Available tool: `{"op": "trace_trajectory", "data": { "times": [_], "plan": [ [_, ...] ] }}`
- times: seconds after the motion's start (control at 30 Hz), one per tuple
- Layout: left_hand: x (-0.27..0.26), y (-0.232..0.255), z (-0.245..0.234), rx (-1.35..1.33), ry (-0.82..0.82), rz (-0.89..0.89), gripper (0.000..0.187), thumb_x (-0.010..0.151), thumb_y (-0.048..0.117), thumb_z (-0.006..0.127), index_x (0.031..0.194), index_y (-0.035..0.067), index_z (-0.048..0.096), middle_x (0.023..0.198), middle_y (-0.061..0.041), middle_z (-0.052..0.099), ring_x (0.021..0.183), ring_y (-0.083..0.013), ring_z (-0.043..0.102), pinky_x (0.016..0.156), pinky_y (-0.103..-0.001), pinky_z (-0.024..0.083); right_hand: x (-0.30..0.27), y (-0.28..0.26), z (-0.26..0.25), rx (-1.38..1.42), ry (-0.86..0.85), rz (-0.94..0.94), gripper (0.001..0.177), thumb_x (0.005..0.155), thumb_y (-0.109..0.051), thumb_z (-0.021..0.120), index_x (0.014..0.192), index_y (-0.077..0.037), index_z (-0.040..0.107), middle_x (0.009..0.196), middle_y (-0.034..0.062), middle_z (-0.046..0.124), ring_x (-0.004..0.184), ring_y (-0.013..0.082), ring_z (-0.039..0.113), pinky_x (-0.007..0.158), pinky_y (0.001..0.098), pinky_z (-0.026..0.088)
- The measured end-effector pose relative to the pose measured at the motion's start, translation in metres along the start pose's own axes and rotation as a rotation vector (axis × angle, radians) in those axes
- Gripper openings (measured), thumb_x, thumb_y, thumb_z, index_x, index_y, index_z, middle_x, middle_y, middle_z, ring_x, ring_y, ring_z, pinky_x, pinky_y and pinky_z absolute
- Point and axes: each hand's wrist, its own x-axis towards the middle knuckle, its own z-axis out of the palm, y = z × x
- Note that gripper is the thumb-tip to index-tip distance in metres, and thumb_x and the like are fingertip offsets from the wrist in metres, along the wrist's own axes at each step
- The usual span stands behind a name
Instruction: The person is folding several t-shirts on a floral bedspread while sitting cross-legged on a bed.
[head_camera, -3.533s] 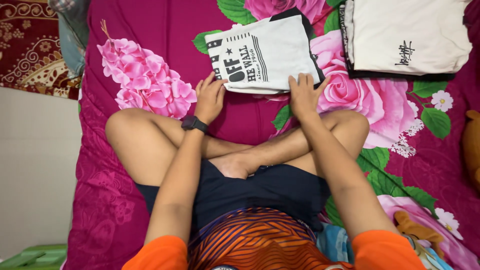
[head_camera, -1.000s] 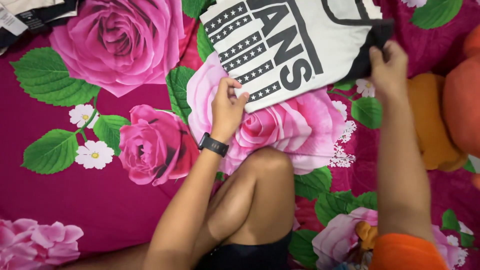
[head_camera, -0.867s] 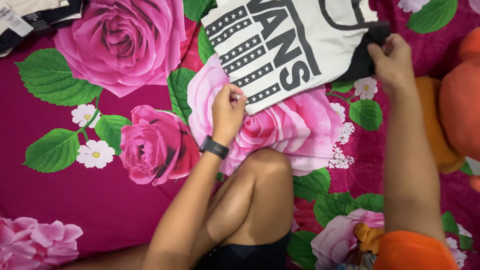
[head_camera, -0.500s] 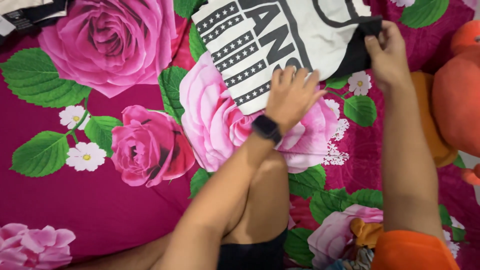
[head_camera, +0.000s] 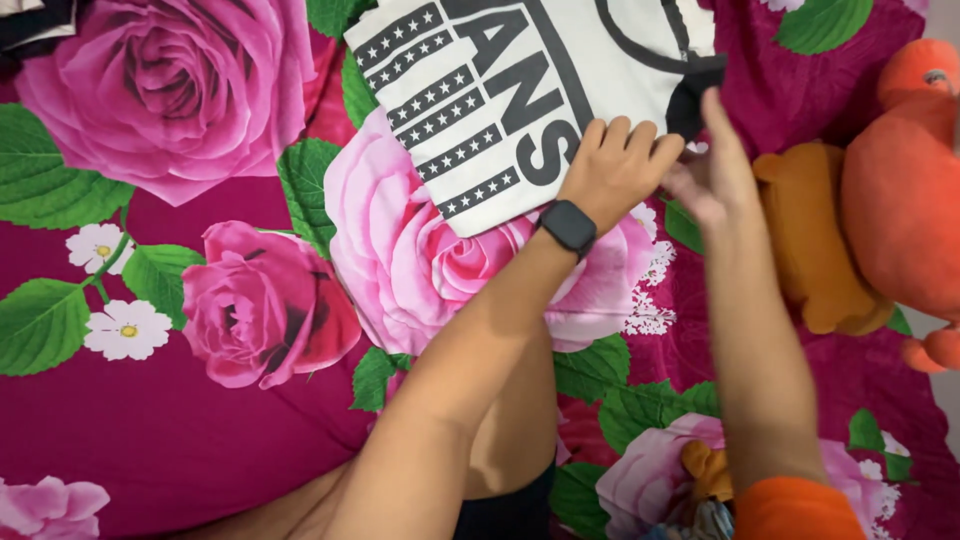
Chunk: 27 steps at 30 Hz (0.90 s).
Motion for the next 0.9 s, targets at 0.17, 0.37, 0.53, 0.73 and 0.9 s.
{"op": "trace_trajectory", "data": {
  "times": [0.17,0.37,0.53,0.73,0.9],
  "plan": [
    [-0.015,-0.006,0.0,0.02,-0.038,0.079,0.009,0.089,0.018,0.065,0.089,0.014,0.057,0.083,-0.005,0.052,0.082,-0.0245,0.055,0.077,-0.041,0.045,0.09,0.051,-0.023,0.437,-0.633,-0.476,0.034,0.097,0.009,0.066,0.125,-0.006,0.055,0.123,0.0129,0.064,0.117,0.0306,0.065,0.107,0.0507,0.058],
    [-0.029,-0.018,-0.01,-0.001,-0.199,0.083,0.01,0.084,0.017,0.063,0.092,0.012,0.063,0.094,-0.007,0.059,0.097,-0.0275,0.059,0.097,-0.044,0.047,0.089,0.062,-0.001,0.48,-0.444,-0.486,0.044,0.089,0.011,0.065,0.127,-0.007,0.052,0.122,0.0145,0.063,0.114,0.03,0.063,0.098,0.0487,0.054],
    [-0.025,-0.044,-0.044,-0.068,-0.151,-0.142,0.012,0.091,0.017,0.063,0.099,0.009,0.066,0.113,-0.014,0.061,0.111,-0.0336,0.057,0.104,-0.055,0.041,0.095,0.069,0.005,0.036,0.022,-0.707,0.063,0.088,-0.009,0.075,0.137,-0.01,0.035,0.137,0.0155,0.048,0.127,0.0321,0.048,0.108,0.0521,0.038],
    [-0.024,-0.15,-0.053,0.172,0.079,-1.079,0.054,0.083,0.03,0.072,0.129,0.009,0.056,0.13,-0.023,0.052,0.12,-0.0425,0.048,0.093,-0.06,0.039,0.07,0.011,0.034,-0.573,0.253,-1.419,0.046,0.101,-0.02,0.071,0.138,-0.003,0.049,0.14,0.0178,0.057,0.134,0.0377,0.053,0.114,0.0505,0.04],
    [-0.055,-0.222,-0.046,-0.373,0.214,-1.325,0.065,0.085,0.035,0.073,0.134,0.001,0.046,0.097,-0.016,0.069,0.091,-0.0296,0.069,0.086,-0.041,0.054,0.11,-0.036,0.095,-0.684,0.047,-1.277,0.044,0.107,-0.042,0.072,0.126,-0.004,0.061,0.122,0.0186,0.068,0.119,0.0383,0.06,0.1,0.0535,0.047]
  ]
}}
